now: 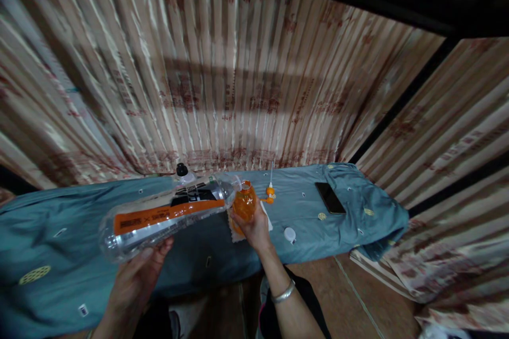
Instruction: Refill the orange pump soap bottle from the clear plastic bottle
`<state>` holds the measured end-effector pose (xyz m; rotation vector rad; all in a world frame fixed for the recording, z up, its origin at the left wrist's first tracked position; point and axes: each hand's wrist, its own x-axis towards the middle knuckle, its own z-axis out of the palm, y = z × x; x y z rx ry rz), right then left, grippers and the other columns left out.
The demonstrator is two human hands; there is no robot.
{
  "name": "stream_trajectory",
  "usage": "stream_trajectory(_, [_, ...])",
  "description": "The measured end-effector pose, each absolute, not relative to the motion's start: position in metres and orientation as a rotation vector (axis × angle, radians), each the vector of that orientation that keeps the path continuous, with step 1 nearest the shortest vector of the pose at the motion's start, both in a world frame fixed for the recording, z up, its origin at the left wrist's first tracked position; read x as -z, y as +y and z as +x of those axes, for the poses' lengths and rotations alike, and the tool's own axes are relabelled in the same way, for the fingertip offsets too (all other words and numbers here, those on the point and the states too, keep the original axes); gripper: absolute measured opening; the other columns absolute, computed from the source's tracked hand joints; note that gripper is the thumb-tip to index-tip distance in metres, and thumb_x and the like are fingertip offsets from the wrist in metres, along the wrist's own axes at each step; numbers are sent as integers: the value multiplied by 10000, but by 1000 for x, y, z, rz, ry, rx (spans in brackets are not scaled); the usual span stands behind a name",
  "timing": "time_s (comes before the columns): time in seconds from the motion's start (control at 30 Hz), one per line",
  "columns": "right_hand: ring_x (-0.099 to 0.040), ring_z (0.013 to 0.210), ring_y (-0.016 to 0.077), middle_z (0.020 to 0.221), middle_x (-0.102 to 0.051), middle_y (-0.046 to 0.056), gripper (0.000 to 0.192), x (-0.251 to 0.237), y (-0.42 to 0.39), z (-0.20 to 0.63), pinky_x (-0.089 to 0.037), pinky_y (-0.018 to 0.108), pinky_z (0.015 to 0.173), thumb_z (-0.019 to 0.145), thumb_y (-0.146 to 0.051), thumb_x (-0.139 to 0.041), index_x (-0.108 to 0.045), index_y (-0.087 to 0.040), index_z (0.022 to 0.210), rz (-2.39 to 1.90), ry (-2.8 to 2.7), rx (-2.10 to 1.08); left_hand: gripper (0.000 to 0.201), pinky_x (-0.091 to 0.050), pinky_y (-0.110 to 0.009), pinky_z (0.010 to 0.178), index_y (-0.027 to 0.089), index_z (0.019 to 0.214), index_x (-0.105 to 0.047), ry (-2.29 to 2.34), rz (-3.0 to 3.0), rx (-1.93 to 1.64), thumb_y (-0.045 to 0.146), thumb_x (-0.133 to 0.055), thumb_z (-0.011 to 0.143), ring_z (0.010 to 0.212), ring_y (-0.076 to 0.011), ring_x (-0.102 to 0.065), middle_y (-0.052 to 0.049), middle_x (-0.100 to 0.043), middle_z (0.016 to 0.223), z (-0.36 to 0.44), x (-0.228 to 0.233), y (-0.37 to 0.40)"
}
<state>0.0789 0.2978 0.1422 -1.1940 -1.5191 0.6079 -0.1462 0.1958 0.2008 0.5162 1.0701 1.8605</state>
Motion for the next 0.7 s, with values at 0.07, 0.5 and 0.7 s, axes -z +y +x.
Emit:
stream_trajectory(0.07, [-740,1065,302,1179,-759,95,680,-142,298,80,-601,451,935,764,-444,-813,-581,-231,1367,-1191,-1529,-612,424,-629,-302,596,175,660,-742,1063,525,-1848,377,-972,367,594,-231,-721,-86,-762,663,-148,-202,196])
stream_trajectory(0.5, [-741,1073,324,1189,-754,92,711,-137,299,81,-592,504,951,772,-398,-799,-552,-274,1427,-1172,-1526,-653,430,-616,-360,650,197,811,-777,998,497,-1822,289,-975,441,664,-233,-726,-57,-781,765,-155,-199,197])
stream_trajectory(0.7, [-730,1108,322,1227,-742,101,680,-142,298,80,-581,504,976,789,-418,-768,-560,-254,1415,-1147,-1526,-666,483,-608,-344,629,180,754,-755,1003,447,-1880,336,-984,358,637,-225,-712,-64,-766,718,-150,-207,196])
